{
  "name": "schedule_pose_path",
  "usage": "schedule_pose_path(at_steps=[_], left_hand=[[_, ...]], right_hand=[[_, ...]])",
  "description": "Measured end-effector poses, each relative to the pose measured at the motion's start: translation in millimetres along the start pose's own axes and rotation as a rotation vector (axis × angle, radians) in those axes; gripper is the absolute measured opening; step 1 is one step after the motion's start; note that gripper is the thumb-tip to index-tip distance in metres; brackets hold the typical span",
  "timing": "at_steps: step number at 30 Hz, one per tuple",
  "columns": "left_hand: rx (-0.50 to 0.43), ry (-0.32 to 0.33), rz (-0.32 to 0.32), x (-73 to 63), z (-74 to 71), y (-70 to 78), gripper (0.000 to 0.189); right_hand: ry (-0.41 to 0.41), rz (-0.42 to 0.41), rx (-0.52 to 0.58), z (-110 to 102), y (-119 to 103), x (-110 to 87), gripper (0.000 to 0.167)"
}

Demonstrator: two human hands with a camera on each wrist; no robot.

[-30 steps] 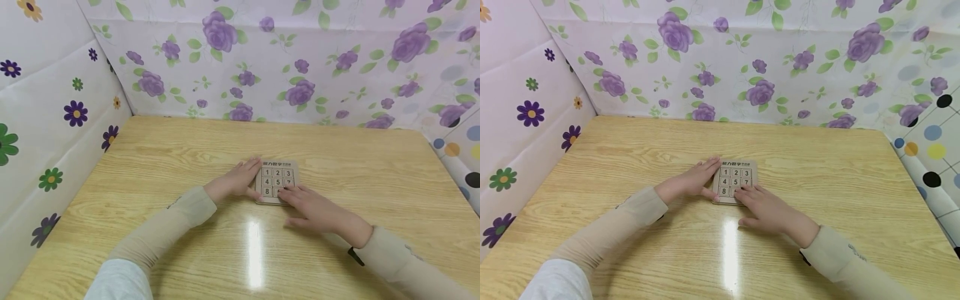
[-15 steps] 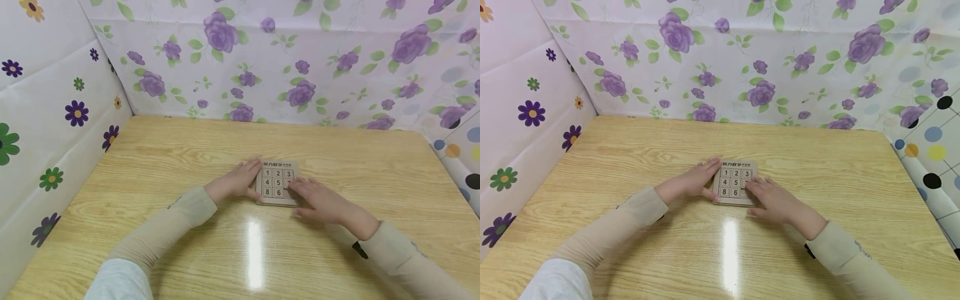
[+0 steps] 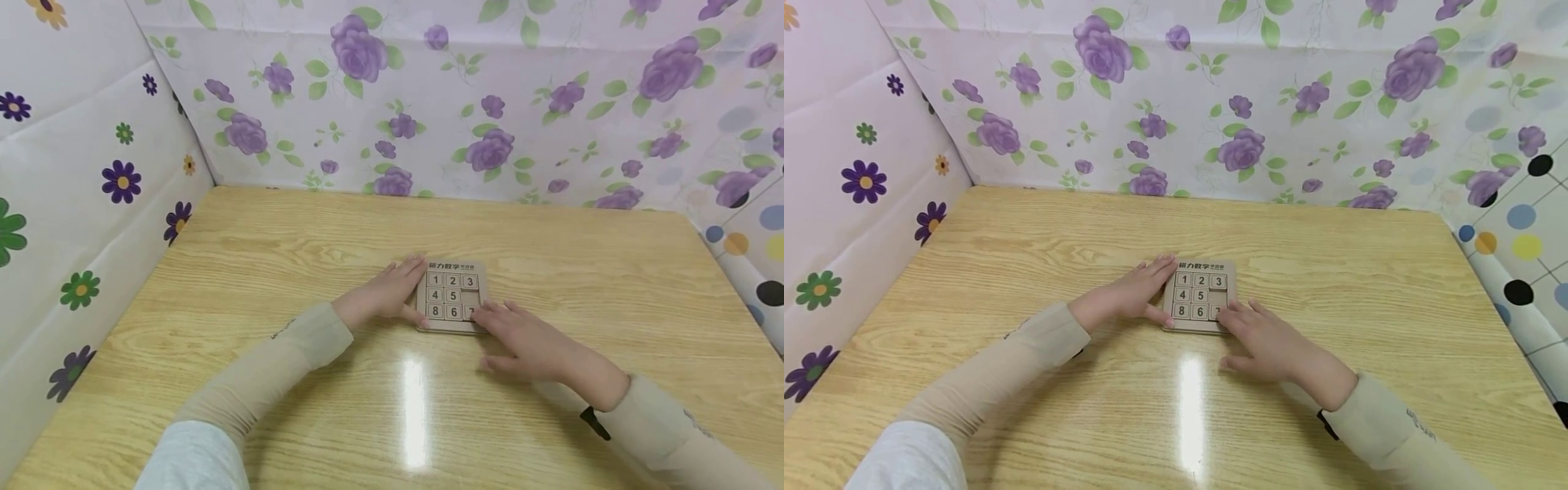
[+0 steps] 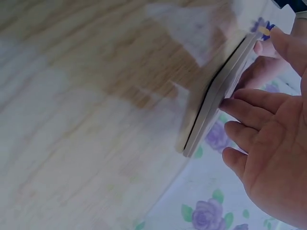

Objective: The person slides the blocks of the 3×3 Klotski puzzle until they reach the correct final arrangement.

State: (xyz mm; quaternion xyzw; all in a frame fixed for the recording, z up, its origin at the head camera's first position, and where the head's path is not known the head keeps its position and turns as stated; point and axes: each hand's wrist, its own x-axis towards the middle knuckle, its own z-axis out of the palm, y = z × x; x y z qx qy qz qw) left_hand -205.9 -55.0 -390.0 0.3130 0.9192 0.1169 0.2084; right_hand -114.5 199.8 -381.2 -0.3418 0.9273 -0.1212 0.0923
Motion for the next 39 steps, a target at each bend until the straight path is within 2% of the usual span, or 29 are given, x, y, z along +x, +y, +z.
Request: schedule_pose_path(at_steps=[11, 17, 22, 32, 39], left_hand=[[-0.009, 0.003, 0.005, 0.3, 0.1, -1.2, 0.118], [-0.005, 0.004, 0.002, 2.0, 2.4, -2.2, 0.118], [-0.010, 0.012, 0.009, 2.8, 4.2, -2.3, 0.118], [-0.006, 0.008, 0.006, 0.5, 0.2, -1.4, 0.117], [-0.006, 0.002, 0.006, 2.3, 1.3, -2.5, 0.116]], right_hand=[[-0.020, -0.012, 0.014, -16, -2, 11.5, 0.058], [0.016, -0.025, 0.022, -8, 3, 30.6, 0.068], [-0.011, -0.058, 0.014, -2, 2, 38.7, 0.068], [-0.006, 0.009, 0.032, -3, 13, 26.9, 0.071], [0.003, -0.032, -0.002, -4, 5, 18.9, 0.070]])
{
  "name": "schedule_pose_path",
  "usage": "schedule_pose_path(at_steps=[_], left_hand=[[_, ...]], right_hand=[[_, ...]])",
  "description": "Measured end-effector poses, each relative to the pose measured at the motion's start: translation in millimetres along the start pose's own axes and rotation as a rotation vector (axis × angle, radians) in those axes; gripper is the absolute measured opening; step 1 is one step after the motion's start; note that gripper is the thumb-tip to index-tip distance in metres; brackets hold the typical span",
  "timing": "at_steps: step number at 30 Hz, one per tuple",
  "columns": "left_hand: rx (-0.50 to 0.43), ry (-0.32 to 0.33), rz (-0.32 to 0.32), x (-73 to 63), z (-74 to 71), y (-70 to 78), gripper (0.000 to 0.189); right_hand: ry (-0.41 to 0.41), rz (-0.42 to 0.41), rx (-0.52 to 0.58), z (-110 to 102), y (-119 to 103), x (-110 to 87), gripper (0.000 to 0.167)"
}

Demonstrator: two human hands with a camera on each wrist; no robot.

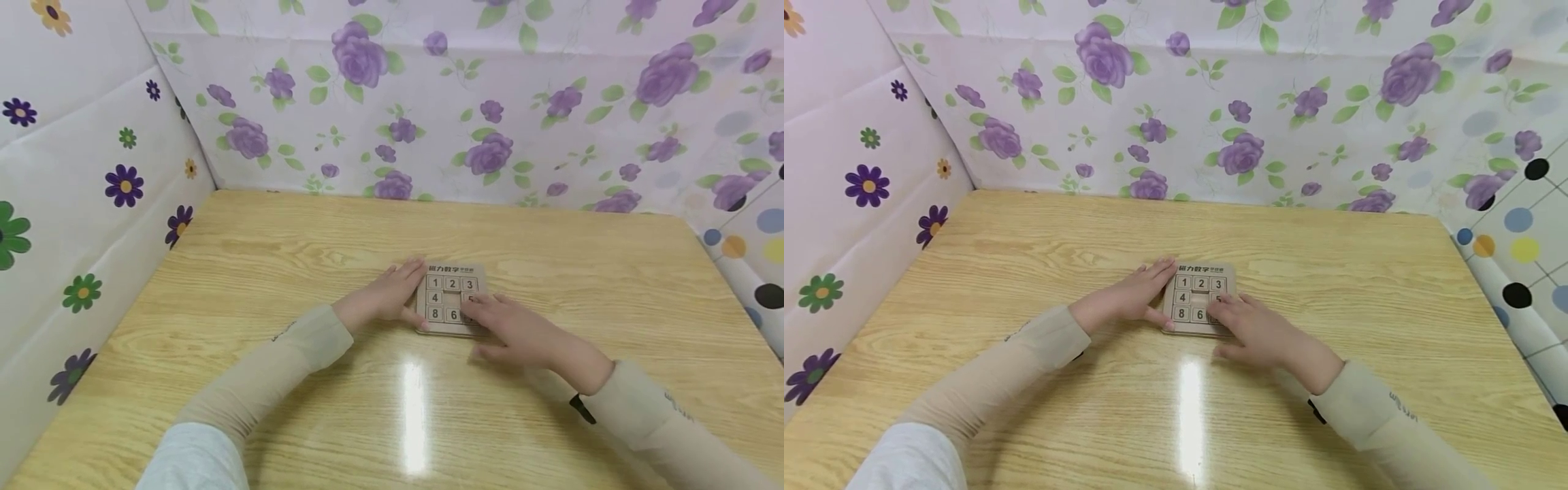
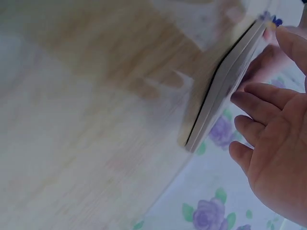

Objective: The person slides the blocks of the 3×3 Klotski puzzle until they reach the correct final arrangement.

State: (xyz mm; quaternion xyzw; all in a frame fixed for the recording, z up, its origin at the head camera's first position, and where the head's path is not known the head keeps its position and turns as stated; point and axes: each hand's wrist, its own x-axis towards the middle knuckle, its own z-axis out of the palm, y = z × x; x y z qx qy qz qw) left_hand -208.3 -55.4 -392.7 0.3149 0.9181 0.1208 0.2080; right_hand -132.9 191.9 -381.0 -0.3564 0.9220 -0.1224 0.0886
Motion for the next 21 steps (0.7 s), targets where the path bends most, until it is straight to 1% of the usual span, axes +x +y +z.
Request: schedule_pose_path(at_steps=[5, 7, 11, 15, 17, 21], left_hand=[[-0.017, 0.009, 0.003, 0.6, 1.4, -0.6, 0.116], [-0.018, 0.008, 0.001, 0.4, 1.0, -0.7, 0.116], [-0.016, 0.007, -0.001, -0.1, 0.8, -1.0, 0.116], [-0.009, 0.006, 0.003, 0.0, 0.8, -1.1, 0.116], [-0.005, 0.005, 0.006, 0.1, 0.8, -0.9, 0.117], [0.001, 0.004, 0.006, -0.2, 0.6, -0.4, 0.118]], right_hand=[[-0.051, -0.024, 0.010, 3, -11, -1.0, 0.069], [-0.056, -0.026, 0.007, 4, -13, -0.6, 0.069], [-0.030, -0.033, -0.015, 5, -11, 3.0, 0.069], [0.000, -0.030, -0.019, 5, -6, 10.7, 0.068], [0.001, -0.016, -0.021, 5, -5, 14.5, 0.068], [0.001, -0.020, -0.051, 5, -7, 19.6, 0.071]])
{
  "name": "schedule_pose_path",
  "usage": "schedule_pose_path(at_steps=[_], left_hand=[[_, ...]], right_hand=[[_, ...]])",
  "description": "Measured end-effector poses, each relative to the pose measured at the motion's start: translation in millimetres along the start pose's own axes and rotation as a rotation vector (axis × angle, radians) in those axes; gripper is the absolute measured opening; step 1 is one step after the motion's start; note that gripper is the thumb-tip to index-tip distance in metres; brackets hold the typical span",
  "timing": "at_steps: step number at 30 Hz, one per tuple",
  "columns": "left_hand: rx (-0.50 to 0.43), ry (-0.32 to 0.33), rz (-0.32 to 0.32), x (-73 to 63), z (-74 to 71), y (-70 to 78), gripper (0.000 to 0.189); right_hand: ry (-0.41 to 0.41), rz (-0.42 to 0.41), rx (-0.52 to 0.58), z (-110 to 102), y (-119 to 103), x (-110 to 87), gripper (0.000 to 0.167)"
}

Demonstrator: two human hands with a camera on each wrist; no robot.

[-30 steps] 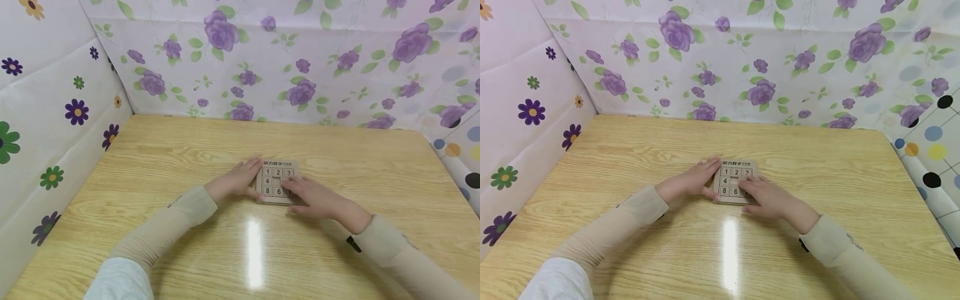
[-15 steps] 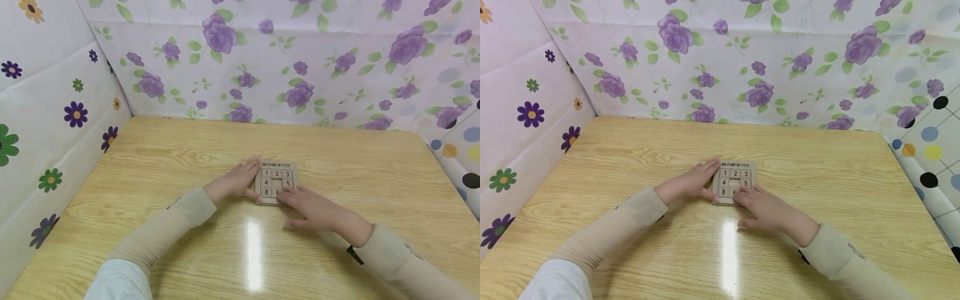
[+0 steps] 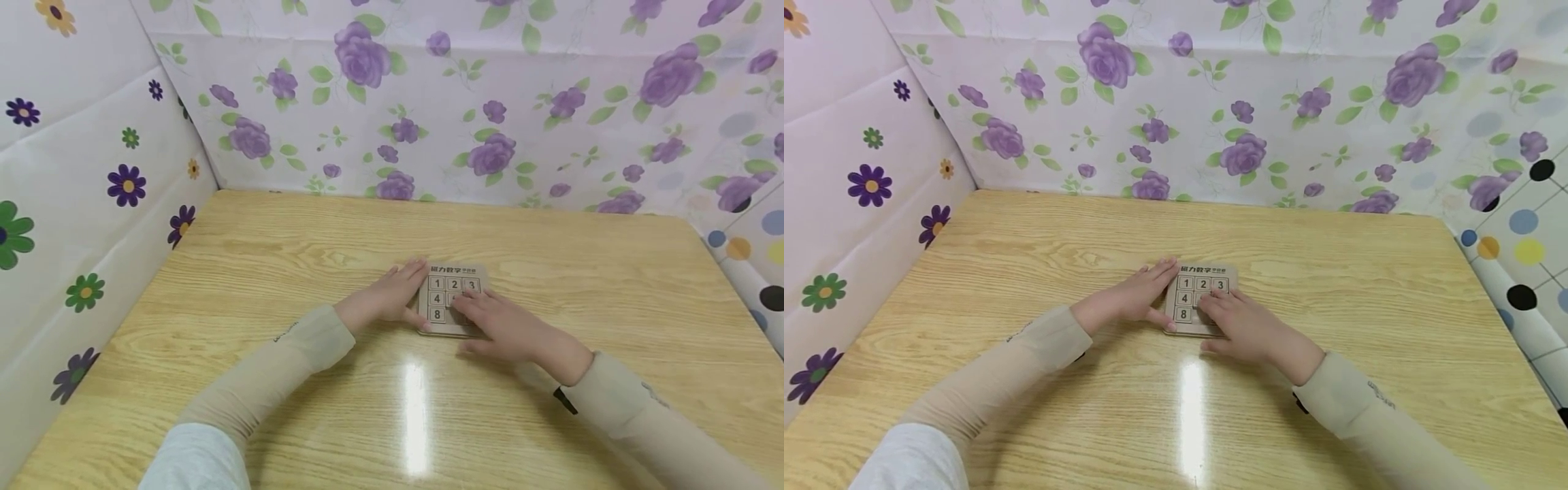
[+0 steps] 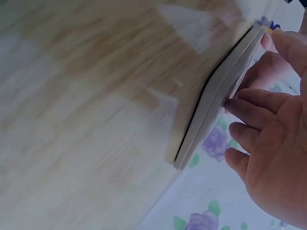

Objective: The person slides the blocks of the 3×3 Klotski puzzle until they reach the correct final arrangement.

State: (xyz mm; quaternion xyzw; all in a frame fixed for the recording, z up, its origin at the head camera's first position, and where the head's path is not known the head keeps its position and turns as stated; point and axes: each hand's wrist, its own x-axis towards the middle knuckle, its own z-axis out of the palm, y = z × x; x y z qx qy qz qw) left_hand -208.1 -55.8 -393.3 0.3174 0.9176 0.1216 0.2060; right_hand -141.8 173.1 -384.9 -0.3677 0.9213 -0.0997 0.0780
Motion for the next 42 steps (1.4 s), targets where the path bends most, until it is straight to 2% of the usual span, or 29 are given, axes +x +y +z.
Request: schedule_pose_path(at_steps=[8, 20, 25, 31, 37, 42], left_hand=[[0.008, 0.014, 0.007, -0.4, -0.1, -0.3, 0.116], [0.012, 0.006, 0.001, -1.4, -1.8, 0.9, 0.117], [-0.011, 0.004, -0.001, -2.9, -3.2, 1.8, 0.118], [0.004, 0.003, -0.002, -2.3, -2.6, 1.5, 0.117], [0.015, 0.001, -0.008, -0.6, 0.2, 0.3, 0.117], [0.017, 0.005, -0.007, 0.4, 0.9, -0.5, 0.116]], right_hand=[[-0.052, -0.095, 0.070, 3, -19, 1.5, 0.073], [-0.042, -0.038, 0.060, 0, -9, -15.1, 0.070], [-0.035, -0.043, 0.055, -2, -6, -16.7, 0.068], [0.000, -0.056, 0.056, -3, -5, -6.0, 0.065], [-0.021, -0.045, 0.075, -2, -6, 10.3, 0.069], [-0.023, -0.049, 0.047, 0, -8, 13.3, 0.070]])
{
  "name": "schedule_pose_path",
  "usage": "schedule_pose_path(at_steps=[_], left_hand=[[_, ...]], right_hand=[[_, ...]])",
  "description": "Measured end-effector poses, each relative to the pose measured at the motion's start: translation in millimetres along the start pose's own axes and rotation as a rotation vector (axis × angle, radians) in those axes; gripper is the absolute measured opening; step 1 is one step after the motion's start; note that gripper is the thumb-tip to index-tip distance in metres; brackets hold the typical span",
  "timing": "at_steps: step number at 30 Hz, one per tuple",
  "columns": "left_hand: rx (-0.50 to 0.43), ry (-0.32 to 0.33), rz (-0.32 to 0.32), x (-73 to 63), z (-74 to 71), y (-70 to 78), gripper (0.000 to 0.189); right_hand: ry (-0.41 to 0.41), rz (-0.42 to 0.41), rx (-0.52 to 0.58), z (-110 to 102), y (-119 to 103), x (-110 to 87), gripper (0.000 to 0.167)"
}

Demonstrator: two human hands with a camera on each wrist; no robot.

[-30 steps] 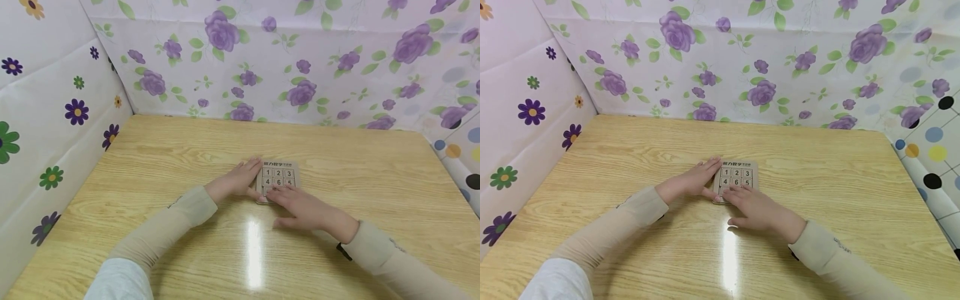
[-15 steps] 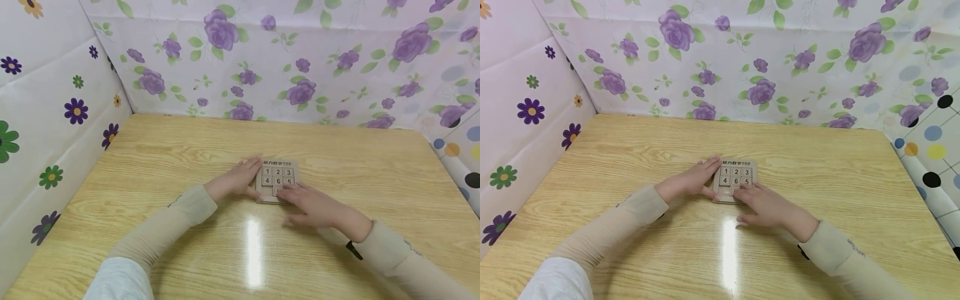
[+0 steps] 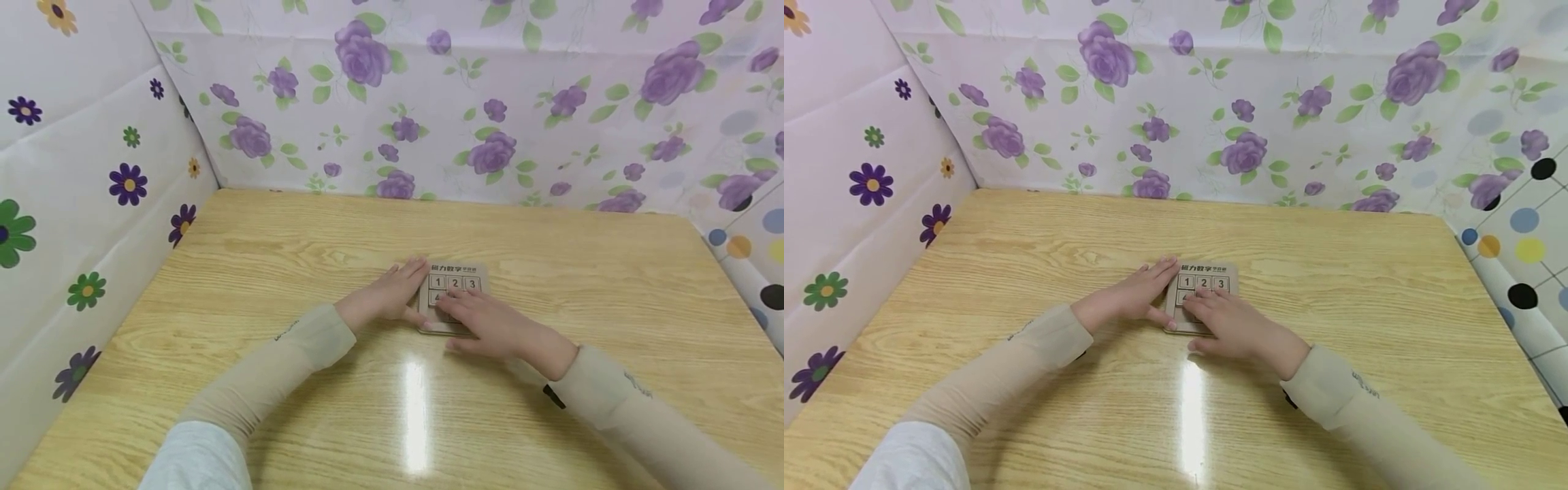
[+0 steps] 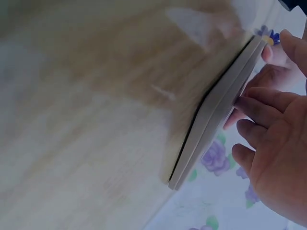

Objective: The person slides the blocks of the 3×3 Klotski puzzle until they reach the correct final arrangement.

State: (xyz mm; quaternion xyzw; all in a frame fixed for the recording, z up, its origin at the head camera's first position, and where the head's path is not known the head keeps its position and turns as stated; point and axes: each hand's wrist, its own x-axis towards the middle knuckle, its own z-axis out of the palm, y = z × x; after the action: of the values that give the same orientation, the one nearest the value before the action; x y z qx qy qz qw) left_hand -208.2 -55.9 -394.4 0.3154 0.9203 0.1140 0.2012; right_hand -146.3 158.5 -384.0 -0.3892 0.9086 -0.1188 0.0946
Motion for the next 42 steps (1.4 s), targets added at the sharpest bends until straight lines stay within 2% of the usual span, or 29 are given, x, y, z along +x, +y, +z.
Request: schedule_pose_path(at_steps=[16, 20, 24, 30, 42], left_hand=[[-0.015, -0.012, 0.000, -1.6, 0.5, 1.0, 0.115], [-0.004, -0.011, 0.001, -1.3, 1.3, 1.1, 0.114], [0.003, -0.014, -0.002, -1.0, 1.4, 1.2, 0.116], [-0.007, -0.006, 0.004, -1.8, 0.4, 1.9, 0.115], [-0.011, -0.006, 0.012, -4.0, -1.8, 2.7, 0.113]], right_hand=[[-0.017, -0.040, -0.004, 5, -15, -15.5, 0.071], [0.016, -0.005, -0.012, 4, -10, -18.9, 0.072], [0.065, 0.050, -0.066, 3, -1, -21.0, 0.071], [0.091, 0.089, -0.094, 5, 9, -21.0, 0.071], [0.045, 0.042, -0.055, 7, 4, -7.5, 0.071]])
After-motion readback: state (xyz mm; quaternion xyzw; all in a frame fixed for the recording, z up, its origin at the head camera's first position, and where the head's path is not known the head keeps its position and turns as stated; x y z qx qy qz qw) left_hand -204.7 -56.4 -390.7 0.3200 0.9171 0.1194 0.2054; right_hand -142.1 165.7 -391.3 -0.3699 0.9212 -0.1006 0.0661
